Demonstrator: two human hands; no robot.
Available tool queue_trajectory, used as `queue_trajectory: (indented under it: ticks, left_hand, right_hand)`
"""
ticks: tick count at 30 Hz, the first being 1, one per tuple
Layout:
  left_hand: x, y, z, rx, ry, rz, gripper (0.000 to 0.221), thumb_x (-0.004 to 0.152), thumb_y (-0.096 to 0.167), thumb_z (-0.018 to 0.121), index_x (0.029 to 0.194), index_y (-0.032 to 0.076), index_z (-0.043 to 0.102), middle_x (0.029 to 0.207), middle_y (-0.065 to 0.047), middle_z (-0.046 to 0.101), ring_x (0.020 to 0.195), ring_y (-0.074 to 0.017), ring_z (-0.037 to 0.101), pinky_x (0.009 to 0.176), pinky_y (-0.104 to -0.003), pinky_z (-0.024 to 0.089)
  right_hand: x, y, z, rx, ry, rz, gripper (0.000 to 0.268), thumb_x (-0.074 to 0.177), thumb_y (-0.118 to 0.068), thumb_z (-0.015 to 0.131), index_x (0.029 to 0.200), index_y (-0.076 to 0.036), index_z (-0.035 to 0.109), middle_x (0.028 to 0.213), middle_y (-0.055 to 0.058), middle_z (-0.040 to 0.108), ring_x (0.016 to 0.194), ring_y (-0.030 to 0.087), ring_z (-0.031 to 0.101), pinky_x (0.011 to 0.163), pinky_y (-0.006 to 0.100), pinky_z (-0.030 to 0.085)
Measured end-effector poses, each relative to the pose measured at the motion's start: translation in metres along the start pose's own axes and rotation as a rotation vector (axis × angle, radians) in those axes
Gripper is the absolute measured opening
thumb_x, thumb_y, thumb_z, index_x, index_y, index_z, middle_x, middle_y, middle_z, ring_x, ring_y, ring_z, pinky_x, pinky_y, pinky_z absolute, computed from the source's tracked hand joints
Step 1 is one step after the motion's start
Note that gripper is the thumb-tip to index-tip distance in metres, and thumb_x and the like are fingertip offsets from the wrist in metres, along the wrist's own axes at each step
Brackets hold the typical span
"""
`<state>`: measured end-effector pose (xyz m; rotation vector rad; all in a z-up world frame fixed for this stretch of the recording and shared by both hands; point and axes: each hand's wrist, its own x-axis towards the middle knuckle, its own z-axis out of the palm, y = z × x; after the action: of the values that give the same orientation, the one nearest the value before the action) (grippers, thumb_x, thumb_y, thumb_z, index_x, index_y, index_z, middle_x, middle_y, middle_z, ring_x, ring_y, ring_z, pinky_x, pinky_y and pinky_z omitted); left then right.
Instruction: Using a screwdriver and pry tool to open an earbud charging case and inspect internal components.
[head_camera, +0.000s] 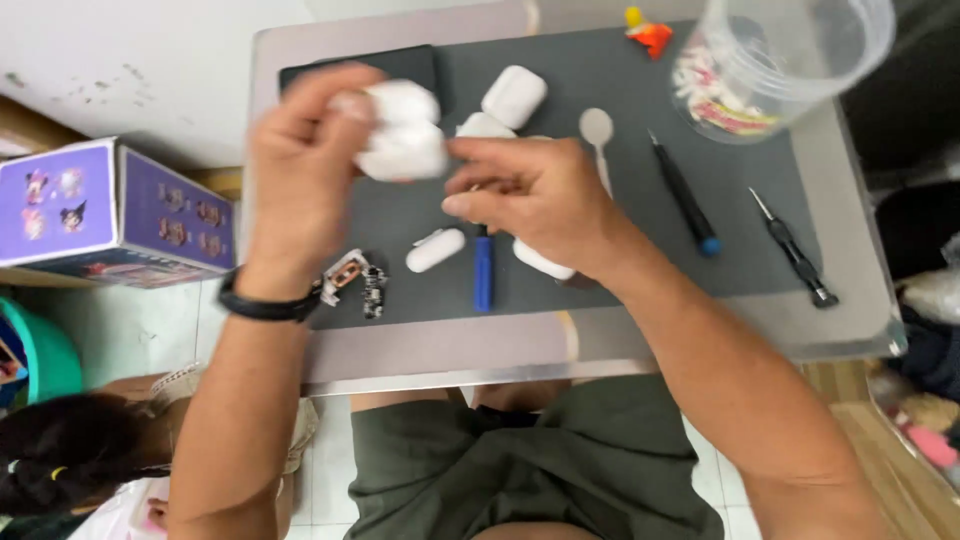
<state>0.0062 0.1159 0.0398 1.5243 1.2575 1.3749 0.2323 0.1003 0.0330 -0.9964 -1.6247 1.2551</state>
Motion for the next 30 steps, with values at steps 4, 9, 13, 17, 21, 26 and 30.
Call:
queue_trajectory:
  ticks: [4,9,13,17,21,26,30]
  left_hand:
    - [-0.027,0.029,-0.014,-0.540,0.061,-0.135,0.035,0.098,0.017,0.072,0.130,0.010,0.061,0.117,-0.015,0.066,0.091,-0.0389,0.078,0.061,-0.044,0.070]
    - [-0.096,0.018,-0.013,-0.956,0.186,-0.272,0.042,0.089,0.014,0.078,0.128,0.016,0.064,0.100,-0.009,0.066,0.096,-0.0356,0.072,0.058,-0.044,0.059]
    - [-0.142,-0.013,0.027,-1.107,0.055,-0.220,0.043,0.095,0.009,0.079,0.132,0.015,0.058,0.109,-0.012,0.070,0.093,-0.0358,0.071,0.057,-0.044,0.063]
    - [-0.145,0.003,0.063,-0.953,0.089,-0.549,0.039,0.085,-0.007,0.073,0.117,0.011,0.061,0.101,-0.016,0.066,0.078,-0.0399,0.072,0.047,-0.047,0.063]
    - [-0.142,0.030,0.061,-0.825,0.009,-0.704,0.024,0.090,0.002,0.061,0.114,0.007,0.058,0.099,-0.020,0.070,0.083,-0.0366,0.073,0.060,-0.048,0.065]
    - [-0.161,0.007,0.049,-0.900,0.038,-0.466,0.024,0.095,0.007,0.066,0.118,0.003,0.059,0.114,-0.022,0.071,0.092,-0.0332,0.075,0.070,-0.042,0.066]
    - [-0.169,-0.017,0.050,-1.008,0.083,-0.339,0.034,0.096,0.013,0.070,0.124,0.001,0.054,0.113,-0.027,0.071,0.086,-0.0298,0.078,0.059,-0.032,0.061]
  right_hand:
    - [-0.056,-0.013,-0.072,-0.377,0.279,-0.121,0.026,0.097,-0.017,0.079,0.121,-0.011,0.075,0.111,0.003,0.077,0.092,0.008,0.068,0.090,0.022,0.057]
    - [-0.133,0.023,-0.161,-0.726,0.495,-0.195,0.025,0.114,0.012,0.084,0.138,0.013,0.076,0.115,0.020,0.074,0.103,0.020,0.066,0.093,0.032,0.056]
    - [-0.158,0.006,-0.129,-0.830,0.339,-0.198,0.019,0.105,0.013,0.085,0.123,0.011,0.079,0.113,0.020,0.076,0.094,0.022,0.067,0.088,0.033,0.054]
    - [-0.151,0.010,-0.101,-0.933,0.177,-0.297,0.026,0.093,0.003,0.082,0.118,0.006,0.079,0.116,0.019,0.077,0.096,0.025,0.071,0.088,0.036,0.058]
    - [-0.131,0.031,-0.074,-1.090,0.188,-0.247,0.031,0.089,-0.012,0.081,0.120,-0.011,0.078,0.124,0.005,0.074,0.103,0.026,0.069,0.084,0.038,0.055]
    - [-0.126,0.039,-0.051,-1.145,0.127,-0.165,0.024,0.087,-0.035,0.084,0.104,-0.019,0.080,0.095,-0.001,0.073,0.088,0.026,0.068,0.067,0.042,0.055]
    - [-0.120,0.041,-0.049,-1.105,0.057,-0.230,0.023,0.090,-0.033,0.082,0.106,-0.016,0.082,0.085,0.004,0.069,0.080,0.030,0.069,0.065,0.043,0.057]
